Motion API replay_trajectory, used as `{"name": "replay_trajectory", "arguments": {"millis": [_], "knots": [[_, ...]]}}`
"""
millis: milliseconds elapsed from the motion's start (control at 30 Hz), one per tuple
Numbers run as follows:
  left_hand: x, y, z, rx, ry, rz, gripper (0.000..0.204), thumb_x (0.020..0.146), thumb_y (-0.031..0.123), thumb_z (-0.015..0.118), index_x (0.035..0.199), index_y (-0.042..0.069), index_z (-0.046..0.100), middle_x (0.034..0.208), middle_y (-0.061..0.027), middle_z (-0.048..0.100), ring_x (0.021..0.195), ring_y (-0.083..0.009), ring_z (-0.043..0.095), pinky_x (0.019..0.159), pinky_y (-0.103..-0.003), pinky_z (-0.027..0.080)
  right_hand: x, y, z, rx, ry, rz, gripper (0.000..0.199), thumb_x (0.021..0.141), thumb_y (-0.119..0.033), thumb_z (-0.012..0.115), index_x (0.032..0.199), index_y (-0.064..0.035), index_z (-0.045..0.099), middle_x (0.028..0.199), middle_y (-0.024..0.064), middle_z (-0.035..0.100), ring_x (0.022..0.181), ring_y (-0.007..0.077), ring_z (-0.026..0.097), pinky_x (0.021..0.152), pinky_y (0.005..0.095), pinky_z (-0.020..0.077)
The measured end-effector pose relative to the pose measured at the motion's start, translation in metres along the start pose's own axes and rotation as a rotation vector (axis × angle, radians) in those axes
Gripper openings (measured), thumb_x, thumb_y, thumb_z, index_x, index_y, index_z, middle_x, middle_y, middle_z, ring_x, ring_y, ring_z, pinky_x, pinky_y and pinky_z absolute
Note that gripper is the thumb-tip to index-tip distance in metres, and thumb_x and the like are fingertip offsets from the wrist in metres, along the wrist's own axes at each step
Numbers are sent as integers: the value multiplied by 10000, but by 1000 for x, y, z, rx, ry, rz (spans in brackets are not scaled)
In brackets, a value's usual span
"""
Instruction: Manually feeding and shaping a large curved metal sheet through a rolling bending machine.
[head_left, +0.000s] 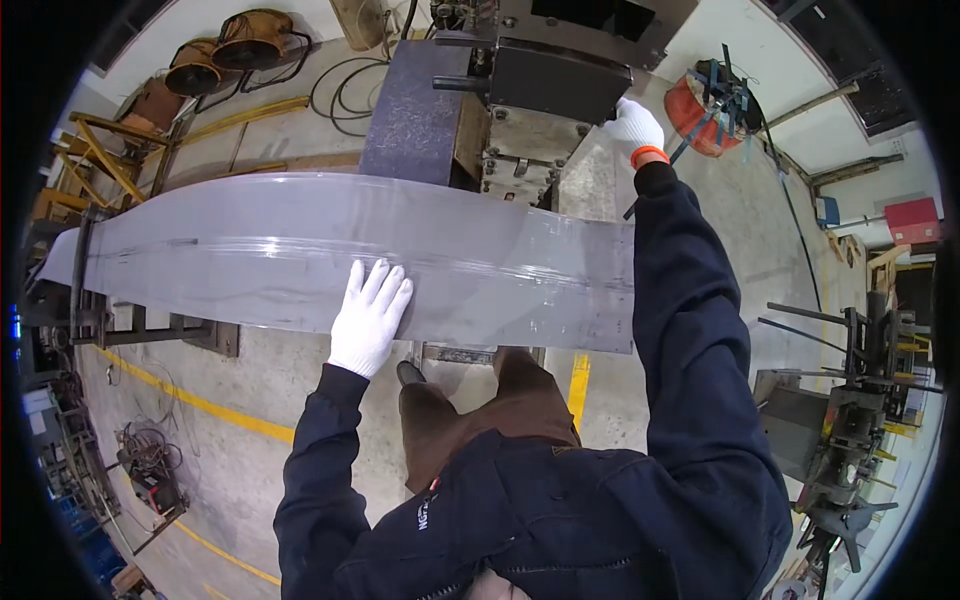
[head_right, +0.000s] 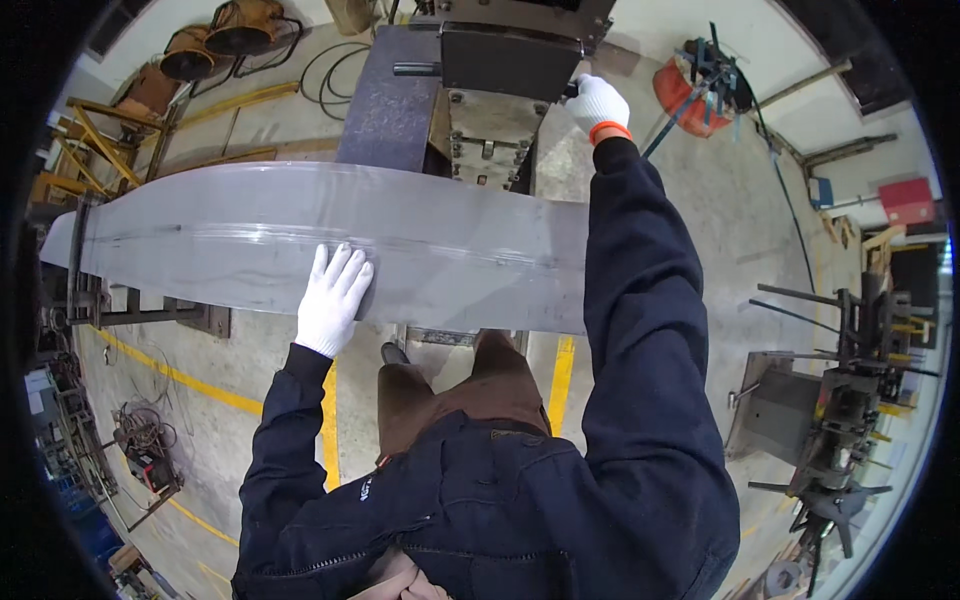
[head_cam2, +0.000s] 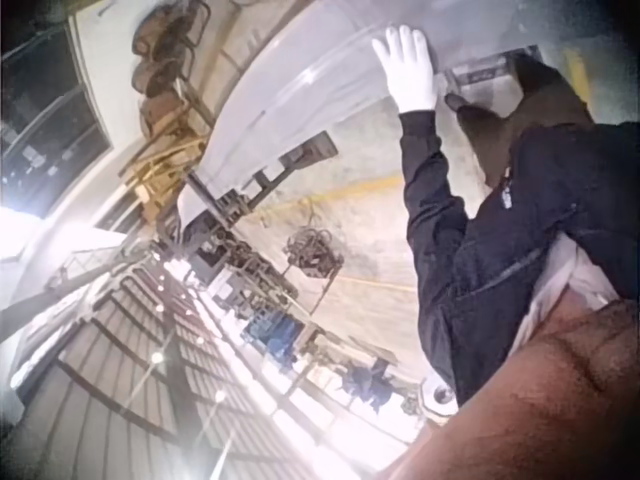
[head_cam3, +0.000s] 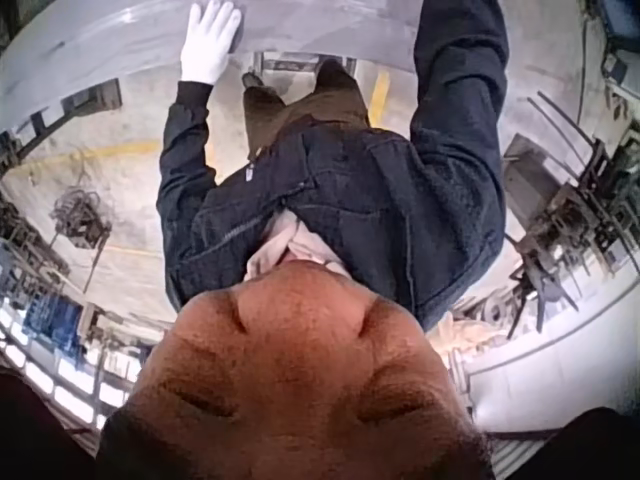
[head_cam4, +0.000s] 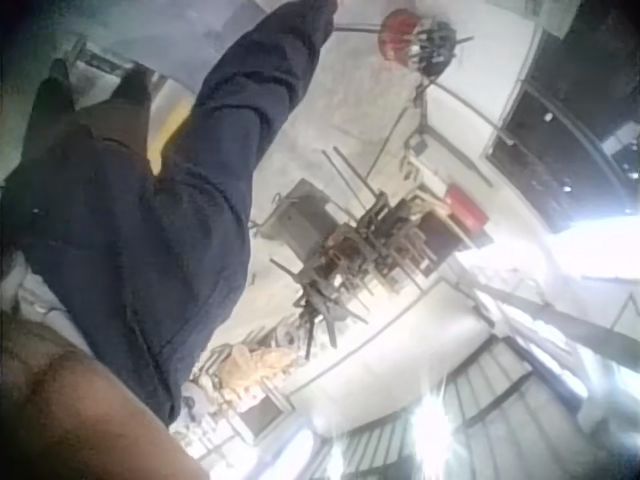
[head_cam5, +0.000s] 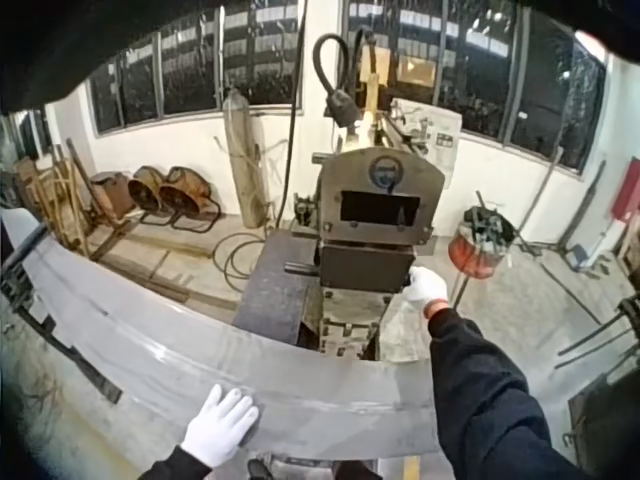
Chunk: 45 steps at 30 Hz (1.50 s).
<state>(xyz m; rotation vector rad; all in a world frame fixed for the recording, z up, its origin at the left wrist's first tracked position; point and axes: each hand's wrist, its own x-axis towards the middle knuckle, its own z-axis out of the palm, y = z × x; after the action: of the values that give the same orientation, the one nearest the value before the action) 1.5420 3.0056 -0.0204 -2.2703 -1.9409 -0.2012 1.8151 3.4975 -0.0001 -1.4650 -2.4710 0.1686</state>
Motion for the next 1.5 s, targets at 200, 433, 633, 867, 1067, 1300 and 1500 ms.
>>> {"name": "replay_trajectory", "arguments": {"millis": [200,433,633,867,1067,1300,1500], "knots": [[-3,-4,-4,-34,13,-14,495,863,119,632,1348,19,625,1423,-172,629,1411,-381,526,1249,-631,304,-20,-16,-13,-46,-75,61,364,875,-339,720,1146,-99,757,1082,197,765,1062,405,714,908,499,570],[-9,-5,3,-76,29,-10,527,840,97,645,1360,12,625,1444,-177,620,1433,-384,512,1262,-631,292,-55,8,-12,-93,-76,-59,384,845,-289,757,1143,-48,732,1112,219,756,1078,397,711,909,469,562],[-9,-9,3,-57,88,-14,478,887,110,613,1357,27,628,1452,-141,620,1435,-352,516,1268,-615,298,-220,116,-7,-51,-107,419,907,884,-585,794,1448,88,565,1291,277,713,1222,405,676,1024,449,532],[-18,-12,6,-68,39,-25,506,853,87,626,1355,21,618,1447,-164,614,1437,-374,507,1266,-616,293,-335,42,17,990,-412,812,586,1037,-461,682,1208,98,736,1062,110,777,919,158,706,843,340,560],[-18,-1,21,-133,-59,-62,527,824,71,633,1347,6,625,1478,-178,598,1467,-387,481,1278,-626,264,-342,31,-9,1024,-286,780,422,1026,-332,727,1106,82,756,929,56,755,790,109,649,716,300,521],[-29,4,45,-143,-108,-72,602,832,92,625,1429,26,587,1536,-164,562,1510,-366,439,1293,-631,228,-354,33,2,902,-306,804,390,1030,-337,714,989,47,766,820,9,704,678,107,576,621,324,464],[-11,7,39,-146,-129,-67,625,817,78,615,1437,10,578,1536,-187,558,1499,-393,451,1285,-644,242,-321,51,-18,681,-301,722,537,989,-375,753,790,120,688,629,74,622,633,118,539,597,377,452]]}}
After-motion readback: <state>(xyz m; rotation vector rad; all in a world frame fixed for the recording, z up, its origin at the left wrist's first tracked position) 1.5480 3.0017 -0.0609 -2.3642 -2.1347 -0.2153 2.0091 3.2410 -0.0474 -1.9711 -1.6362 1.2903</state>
